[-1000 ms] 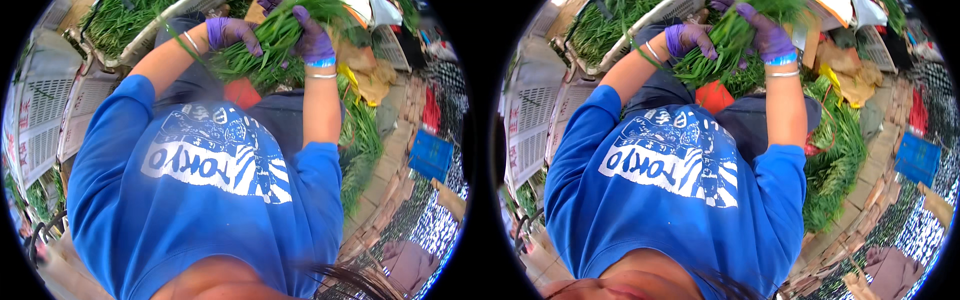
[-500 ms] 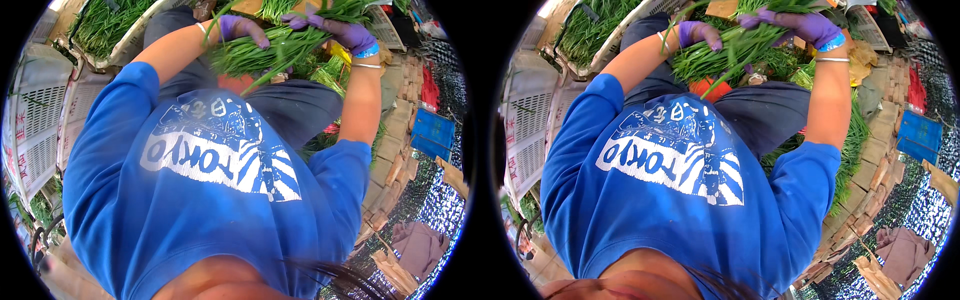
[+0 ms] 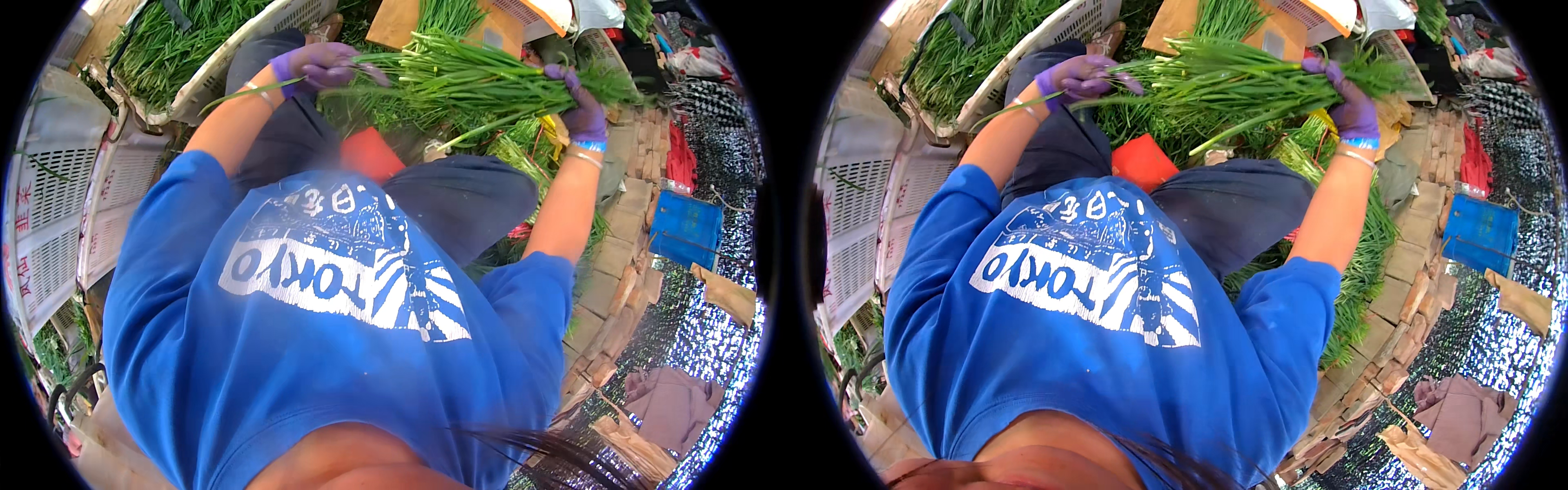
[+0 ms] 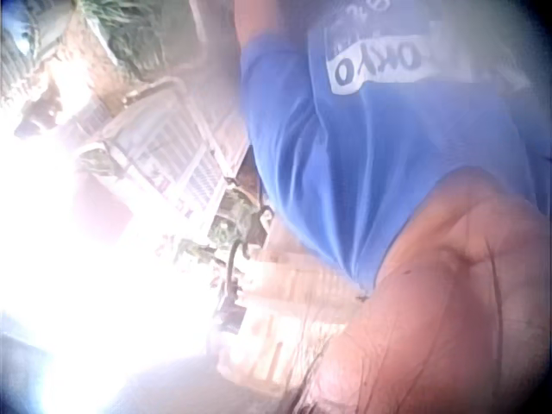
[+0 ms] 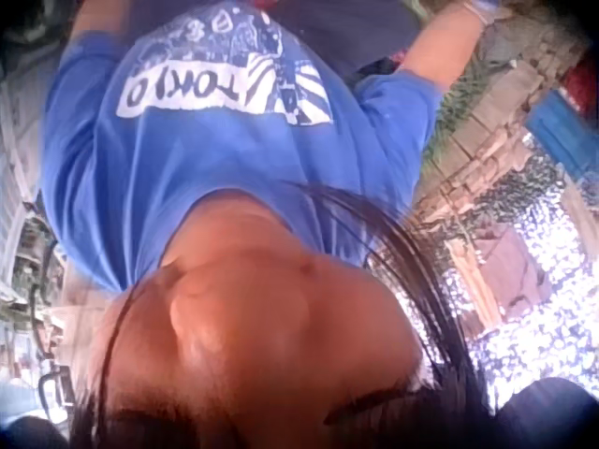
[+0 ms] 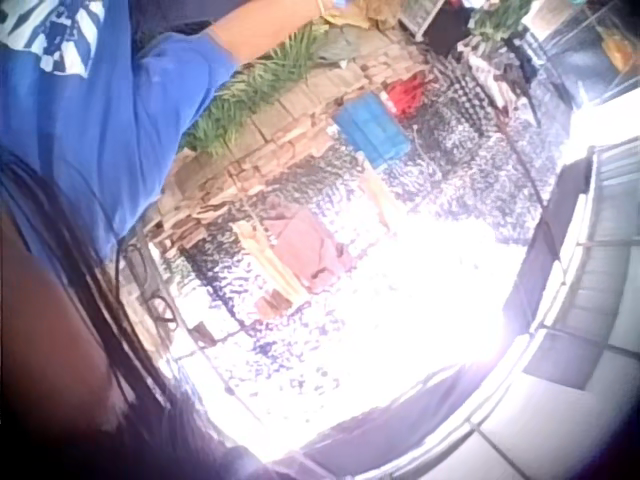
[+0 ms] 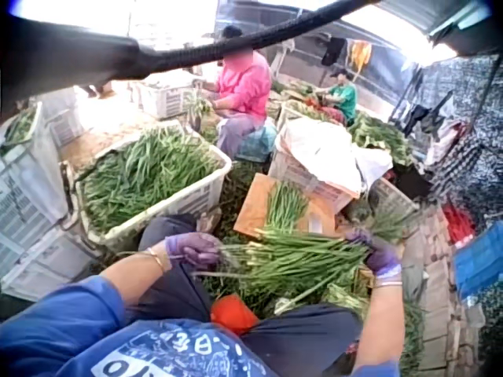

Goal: The person bundles green chives by hand, gathering a handful of stalks, aligning the ends on a wooden board, and securing them with a red tie.

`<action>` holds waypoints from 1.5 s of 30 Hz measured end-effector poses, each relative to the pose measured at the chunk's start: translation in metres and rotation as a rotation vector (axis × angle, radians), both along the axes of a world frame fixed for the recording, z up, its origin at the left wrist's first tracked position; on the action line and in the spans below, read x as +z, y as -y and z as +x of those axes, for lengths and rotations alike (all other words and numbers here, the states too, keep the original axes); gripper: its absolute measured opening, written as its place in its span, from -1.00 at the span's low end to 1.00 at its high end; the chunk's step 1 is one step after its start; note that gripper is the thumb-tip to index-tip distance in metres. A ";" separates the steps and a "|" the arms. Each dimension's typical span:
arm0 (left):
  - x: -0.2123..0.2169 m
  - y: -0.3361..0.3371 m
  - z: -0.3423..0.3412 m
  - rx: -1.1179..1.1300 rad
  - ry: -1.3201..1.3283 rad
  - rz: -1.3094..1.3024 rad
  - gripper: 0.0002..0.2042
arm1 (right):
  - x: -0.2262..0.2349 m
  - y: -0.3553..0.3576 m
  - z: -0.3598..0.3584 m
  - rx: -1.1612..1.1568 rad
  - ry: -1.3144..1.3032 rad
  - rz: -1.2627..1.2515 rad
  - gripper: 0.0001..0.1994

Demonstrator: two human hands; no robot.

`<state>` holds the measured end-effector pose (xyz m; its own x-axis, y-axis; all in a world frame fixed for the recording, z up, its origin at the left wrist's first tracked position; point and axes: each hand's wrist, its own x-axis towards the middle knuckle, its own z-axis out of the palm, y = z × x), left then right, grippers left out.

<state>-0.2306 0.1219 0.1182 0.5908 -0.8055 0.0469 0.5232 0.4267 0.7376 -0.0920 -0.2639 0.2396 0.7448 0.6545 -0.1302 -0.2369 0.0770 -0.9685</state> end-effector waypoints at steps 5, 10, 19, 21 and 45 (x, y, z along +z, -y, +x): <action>-0.051 -0.030 -0.024 0.468 -0.152 -0.710 -0.53 | -0.027 0.025 -0.004 -0.271 -0.002 0.154 -0.66; -0.012 0.045 -0.017 0.493 -0.065 -0.038 -0.57 | -0.053 -0.028 -0.040 -0.496 -0.014 0.268 -0.64; 0.024 0.068 0.004 0.726 0.239 0.508 -0.68 | -0.089 -0.044 -0.073 -0.528 0.109 0.309 -0.62; 0.014 0.068 0.003 0.699 0.199 0.653 -0.69 | -0.091 -0.045 -0.078 -0.462 0.028 0.405 -0.62; 0.024 0.107 -0.008 0.590 -0.195 0.337 -0.79 | -0.110 -0.061 -0.087 -0.762 -0.266 0.593 -0.65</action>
<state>-0.2382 0.0151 0.1418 0.9053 -0.3006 -0.3000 0.4112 0.4442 0.7960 -0.1785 -0.2028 0.1300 0.9866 0.0281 -0.1608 -0.1269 0.7516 -0.6473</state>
